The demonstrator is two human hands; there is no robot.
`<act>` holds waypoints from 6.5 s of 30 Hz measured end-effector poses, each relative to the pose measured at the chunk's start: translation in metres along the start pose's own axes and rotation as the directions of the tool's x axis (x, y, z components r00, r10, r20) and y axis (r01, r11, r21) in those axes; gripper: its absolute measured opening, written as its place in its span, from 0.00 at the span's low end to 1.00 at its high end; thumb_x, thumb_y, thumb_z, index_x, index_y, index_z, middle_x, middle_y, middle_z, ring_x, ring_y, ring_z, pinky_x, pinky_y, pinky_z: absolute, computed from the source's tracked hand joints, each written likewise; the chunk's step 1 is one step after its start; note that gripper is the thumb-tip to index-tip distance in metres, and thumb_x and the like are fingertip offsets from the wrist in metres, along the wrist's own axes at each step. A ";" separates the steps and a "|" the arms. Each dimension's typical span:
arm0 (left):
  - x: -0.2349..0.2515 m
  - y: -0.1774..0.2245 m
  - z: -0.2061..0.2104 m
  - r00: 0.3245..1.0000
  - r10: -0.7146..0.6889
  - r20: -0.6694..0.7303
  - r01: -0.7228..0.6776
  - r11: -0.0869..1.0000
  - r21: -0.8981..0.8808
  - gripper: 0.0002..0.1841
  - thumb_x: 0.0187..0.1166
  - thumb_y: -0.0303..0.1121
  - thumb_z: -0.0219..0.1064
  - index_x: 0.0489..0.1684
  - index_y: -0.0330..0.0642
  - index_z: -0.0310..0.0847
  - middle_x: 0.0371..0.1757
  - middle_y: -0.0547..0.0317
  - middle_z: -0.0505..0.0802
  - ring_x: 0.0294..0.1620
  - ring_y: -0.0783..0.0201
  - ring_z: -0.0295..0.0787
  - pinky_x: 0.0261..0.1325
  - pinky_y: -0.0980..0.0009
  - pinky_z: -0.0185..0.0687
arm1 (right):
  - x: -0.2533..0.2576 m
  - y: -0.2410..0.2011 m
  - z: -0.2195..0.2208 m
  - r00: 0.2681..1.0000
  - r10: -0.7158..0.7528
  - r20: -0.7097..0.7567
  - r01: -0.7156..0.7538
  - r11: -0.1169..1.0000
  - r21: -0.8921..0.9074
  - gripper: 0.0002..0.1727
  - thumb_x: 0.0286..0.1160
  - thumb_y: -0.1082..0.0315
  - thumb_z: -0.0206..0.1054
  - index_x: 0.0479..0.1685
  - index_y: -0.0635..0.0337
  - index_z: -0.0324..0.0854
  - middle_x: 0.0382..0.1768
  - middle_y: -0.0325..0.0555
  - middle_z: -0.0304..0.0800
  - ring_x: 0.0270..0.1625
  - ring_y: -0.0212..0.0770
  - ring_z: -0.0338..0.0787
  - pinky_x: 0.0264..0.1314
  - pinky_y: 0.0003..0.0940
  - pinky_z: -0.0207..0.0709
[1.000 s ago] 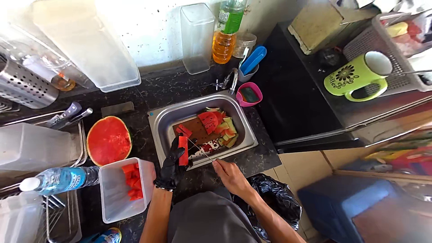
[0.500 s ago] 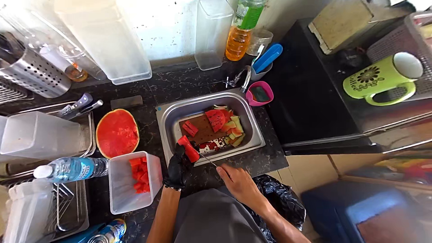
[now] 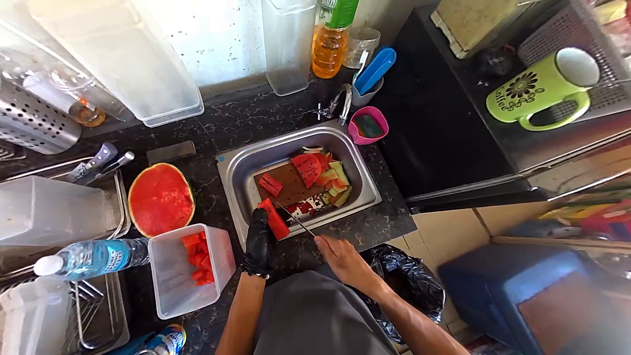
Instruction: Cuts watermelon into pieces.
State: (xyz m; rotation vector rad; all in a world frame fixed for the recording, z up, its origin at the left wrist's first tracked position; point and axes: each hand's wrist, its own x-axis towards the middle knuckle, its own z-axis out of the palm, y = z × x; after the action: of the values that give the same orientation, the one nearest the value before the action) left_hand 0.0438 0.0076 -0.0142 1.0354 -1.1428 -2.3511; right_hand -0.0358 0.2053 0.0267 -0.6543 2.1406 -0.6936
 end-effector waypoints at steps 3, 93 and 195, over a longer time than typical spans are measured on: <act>0.000 0.000 0.001 0.998 0.060 0.004 -0.060 0.995 -0.076 0.19 0.95 0.36 0.42 0.77 0.38 0.64 0.55 0.49 0.89 0.53 0.58 0.90 0.58 0.59 0.89 | -0.003 0.002 0.003 1.000 -0.023 0.015 0.021 0.994 0.110 0.32 0.95 0.44 0.38 0.37 0.56 0.81 0.22 0.40 0.76 0.28 0.40 0.81 0.35 0.44 0.75; 0.031 -0.017 -0.006 0.981 -0.146 -0.126 0.179 0.929 0.322 0.16 0.93 0.39 0.49 0.59 0.39 0.80 0.40 0.50 0.93 0.31 0.61 0.90 0.24 0.70 0.81 | 0.020 -0.001 -0.005 0.957 0.251 0.144 -0.237 0.965 -0.109 0.39 0.93 0.38 0.34 0.43 0.58 0.85 0.39 0.54 0.88 0.51 0.56 0.89 0.53 0.59 0.76; 0.008 -0.008 0.004 0.836 -0.324 0.443 0.511 0.754 -0.413 0.22 0.92 0.45 0.42 0.63 0.40 0.76 0.41 0.46 0.90 0.28 0.59 0.90 0.24 0.70 0.87 | 0.040 0.020 -0.033 0.982 -0.163 0.097 0.075 0.801 0.594 0.25 0.95 0.48 0.40 0.32 0.51 0.73 0.15 0.29 0.63 0.13 0.26 0.64 0.16 0.21 0.60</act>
State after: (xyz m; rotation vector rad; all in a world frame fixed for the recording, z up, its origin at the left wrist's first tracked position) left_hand 0.0356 0.0104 -0.0225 0.7483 -0.2981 -3.0551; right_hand -0.0892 0.2021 0.0112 -0.4755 1.6222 -1.2730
